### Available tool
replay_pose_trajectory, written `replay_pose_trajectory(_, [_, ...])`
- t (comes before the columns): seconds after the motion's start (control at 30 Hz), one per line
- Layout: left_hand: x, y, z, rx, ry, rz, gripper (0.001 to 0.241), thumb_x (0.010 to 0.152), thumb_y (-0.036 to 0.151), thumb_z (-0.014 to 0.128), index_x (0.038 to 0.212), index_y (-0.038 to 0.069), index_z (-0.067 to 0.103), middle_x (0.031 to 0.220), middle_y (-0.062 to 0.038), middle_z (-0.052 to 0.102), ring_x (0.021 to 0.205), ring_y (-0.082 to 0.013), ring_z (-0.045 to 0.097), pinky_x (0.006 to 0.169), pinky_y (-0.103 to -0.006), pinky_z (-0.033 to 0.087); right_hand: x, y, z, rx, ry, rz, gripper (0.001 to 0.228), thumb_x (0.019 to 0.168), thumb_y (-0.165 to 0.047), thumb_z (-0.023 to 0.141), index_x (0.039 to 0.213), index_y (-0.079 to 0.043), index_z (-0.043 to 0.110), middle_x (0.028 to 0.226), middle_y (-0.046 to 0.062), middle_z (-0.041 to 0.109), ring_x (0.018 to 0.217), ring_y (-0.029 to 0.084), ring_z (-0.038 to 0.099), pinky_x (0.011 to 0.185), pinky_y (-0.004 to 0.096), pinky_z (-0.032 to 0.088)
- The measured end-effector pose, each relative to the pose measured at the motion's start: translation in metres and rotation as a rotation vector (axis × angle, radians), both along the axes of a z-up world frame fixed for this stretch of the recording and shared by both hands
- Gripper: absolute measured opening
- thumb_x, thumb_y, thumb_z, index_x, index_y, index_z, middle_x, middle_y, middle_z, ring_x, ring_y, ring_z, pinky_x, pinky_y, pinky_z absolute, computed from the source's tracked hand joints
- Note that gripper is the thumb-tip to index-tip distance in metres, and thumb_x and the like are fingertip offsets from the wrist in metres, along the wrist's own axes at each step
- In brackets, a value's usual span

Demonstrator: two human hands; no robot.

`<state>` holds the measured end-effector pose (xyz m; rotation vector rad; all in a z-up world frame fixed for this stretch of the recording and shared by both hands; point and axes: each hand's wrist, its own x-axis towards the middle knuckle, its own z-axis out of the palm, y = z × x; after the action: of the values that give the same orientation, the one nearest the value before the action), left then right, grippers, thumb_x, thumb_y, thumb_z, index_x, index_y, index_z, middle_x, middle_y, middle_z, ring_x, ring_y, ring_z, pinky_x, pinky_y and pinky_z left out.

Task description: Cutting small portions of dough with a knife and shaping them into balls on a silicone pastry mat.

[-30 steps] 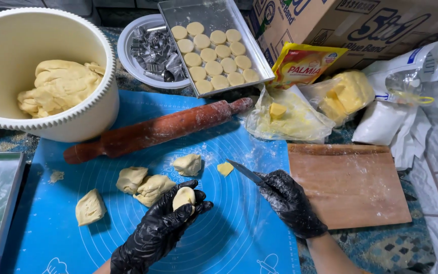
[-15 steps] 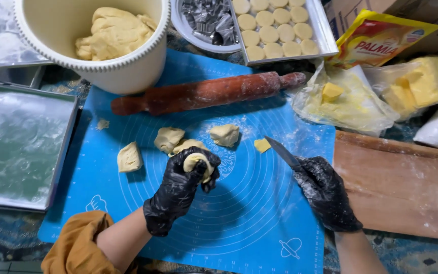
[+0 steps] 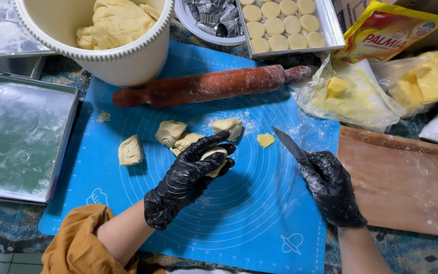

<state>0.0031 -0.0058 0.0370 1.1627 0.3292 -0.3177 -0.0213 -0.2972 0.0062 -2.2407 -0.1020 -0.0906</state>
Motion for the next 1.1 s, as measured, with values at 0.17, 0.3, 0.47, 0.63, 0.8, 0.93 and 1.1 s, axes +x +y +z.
replay_pose_trajectory(0.17, [0.002,0.014,-0.039,-0.095,-0.058,-0.109,0.027,0.092,0.008,0.072,0.118,0.000,0.077,0.096,-0.027,0.077,0.076,-0.0353,0.075,0.062,-0.0411,0.063,0.000,0.007,-0.016,-0.427,-0.176,-0.095,0.026,0.103,-0.003,0.061,0.125,0.009,0.067,0.123,0.020,0.070,0.131,0.030,0.059,0.120,0.035,0.039])
replay_pose_trajectory(0.3, [-0.002,0.019,-0.073,-0.180,-0.231,-0.182,0.013,0.096,0.001,0.066,0.102,-0.007,0.075,0.079,-0.029,0.072,0.056,-0.0405,0.070,0.046,-0.0439,0.061,0.007,-0.005,-0.027,-0.259,-0.225,-0.191,0.031,0.099,-0.027,0.076,0.126,-0.012,0.072,0.119,0.012,0.076,0.118,0.030,0.068,0.100,0.036,0.057])
replay_pose_trajectory(0.47, [0.001,0.019,-0.012,-0.165,-0.247,-0.241,0.025,0.104,0.009,0.058,0.092,-0.007,0.072,0.067,-0.025,0.067,0.056,-0.0325,0.063,0.062,-0.0347,0.056,0.009,0.005,-0.025,-0.410,-0.272,-0.129,0.037,0.094,-0.029,0.079,0.124,-0.008,0.074,0.121,0.016,0.076,0.120,0.030,0.068,0.102,0.036,0.057])
replay_pose_trajectory(0.63, [0.003,0.014,0.005,-0.303,-0.140,-0.211,0.022,0.104,0.007,0.057,0.100,-0.010,0.071,0.078,-0.025,0.067,0.068,-0.0289,0.063,0.075,-0.0311,0.054,0.001,-0.001,-0.019,-0.831,-0.356,0.075,0.036,0.091,-0.030,0.079,0.123,-0.016,0.077,0.129,0.009,0.075,0.123,0.023,0.069,0.109,0.034,0.055])
replay_pose_trajectory(0.8, [0.001,0.012,-0.015,-0.590,0.065,-0.152,0.035,0.093,-0.006,0.065,0.128,-0.008,0.066,0.118,-0.031,0.074,0.094,-0.0379,0.076,0.079,-0.0372,0.064,-0.001,0.032,0.037,-0.435,0.030,-0.017,0.035,0.097,-0.012,0.066,0.131,-0.007,0.069,0.136,0.020,0.067,0.128,0.033,0.061,0.116,0.047,0.046])
replay_pose_trajectory(0.93, [-0.010,0.012,-0.044,-0.322,-0.228,-0.313,0.041,0.088,-0.009,0.072,0.128,-0.009,0.065,0.112,-0.036,0.072,0.063,-0.0546,0.070,0.048,-0.0508,0.064,0.002,0.009,0.005,-0.204,0.035,-0.135,0.038,0.088,-0.023,0.082,0.121,-0.006,0.075,0.115,0.017,0.076,0.122,0.030,0.066,0.106,0.036,0.055])
replay_pose_trajectory(1.1, [-0.017,0.023,-0.074,-0.351,-0.625,-0.351,0.037,0.106,0.037,0.065,0.116,0.001,0.067,0.117,-0.018,0.068,0.078,-0.0228,0.069,0.041,-0.0245,0.049,-0.004,-0.020,-0.012,-1.268,-0.792,0.364,0.035,0.104,-0.009,0.065,0.139,-0.005,0.066,0.145,0.016,0.066,0.132,0.027,0.062,0.118,0.043,0.046])
